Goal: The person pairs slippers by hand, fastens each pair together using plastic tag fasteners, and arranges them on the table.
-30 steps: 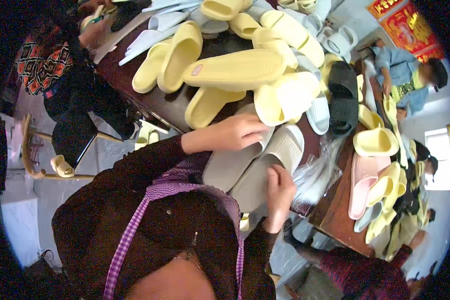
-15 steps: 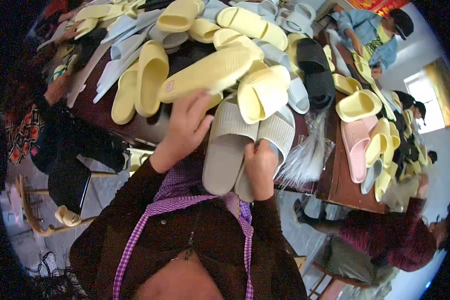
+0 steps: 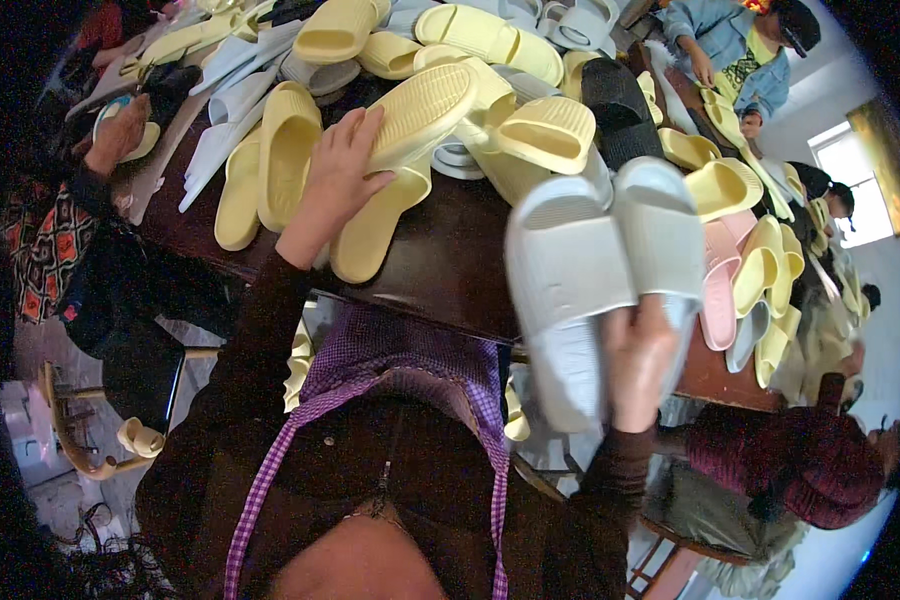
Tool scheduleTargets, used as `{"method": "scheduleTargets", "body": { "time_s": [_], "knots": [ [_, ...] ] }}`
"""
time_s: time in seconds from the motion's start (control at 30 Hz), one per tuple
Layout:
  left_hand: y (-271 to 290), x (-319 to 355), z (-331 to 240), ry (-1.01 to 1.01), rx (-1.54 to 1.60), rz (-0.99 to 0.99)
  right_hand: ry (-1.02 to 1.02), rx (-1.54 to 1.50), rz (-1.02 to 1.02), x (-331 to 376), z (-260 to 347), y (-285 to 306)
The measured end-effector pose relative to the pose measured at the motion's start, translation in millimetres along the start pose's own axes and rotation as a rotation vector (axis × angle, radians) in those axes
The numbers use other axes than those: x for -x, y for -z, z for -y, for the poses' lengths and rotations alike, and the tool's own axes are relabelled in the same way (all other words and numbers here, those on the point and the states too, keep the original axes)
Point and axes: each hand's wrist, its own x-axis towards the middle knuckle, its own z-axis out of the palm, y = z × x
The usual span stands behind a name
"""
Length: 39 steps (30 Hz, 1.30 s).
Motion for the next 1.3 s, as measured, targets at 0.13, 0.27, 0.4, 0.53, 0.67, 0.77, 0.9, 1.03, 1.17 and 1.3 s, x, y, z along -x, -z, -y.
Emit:
{"method": "scheduleTargets", "body": {
  "time_s": [0.13, 0.27, 0.4, 0.53, 0.67, 0.77, 0.9, 1.03, 1.17, 1.3],
  "knots": [
    [3.2, -2.7, 14.1, -0.032, 0.002, 0.053, -0.146, 0.247, -0.120, -52.7, -95.3, 46.0],
    [-0.6, -19.2, 19.0, -0.118, 0.015, 0.035, -0.242, 0.456, -0.058, -125.0, -222.3, 114.6],
    [3.1, -24.2, 17.2, -0.134, 0.007, 0.047, -0.086, 0.189, -0.184, -129.2, -241.2, 88.2],
    [7.2, -14.1, 29.6, -0.161, 0.001, 0.073, 0.083, -0.106, 0.183, -90.7, -86.5, -6.1],
    [8.4, -27.6, 35.7, -0.124, 0.177, 0.117, 0.334, -0.289, 0.263, -68.7, -38.0, -77.0],
    [13.8, -36.0, 29.6, -0.042, 0.241, 0.110, 0.512, -0.208, 0.146, -74.7, -21.5, -116.7],
    [22.7, -45.3, 24.9, 0.087, 0.336, 0.078, 0.473, -0.190, 0.115, -80.7, -9.7, -146.5],
    [36.3, -58.1, 12.7, 0.141, 0.400, 0.079, 0.413, -0.272, 0.110, -84.3, -7.7, -159.1],
    [51.1, -64.9, -3.3, 0.149, 0.558, 0.110, 0.308, -0.401, 0.239, -77.8, -9.3, -144.9],
    [70.3, -65.1, -26.6, 0.269, 1.013, 0.214, 0.218, -0.663, 0.421, -63.5, -29.1, -102.0]
  ]
}}
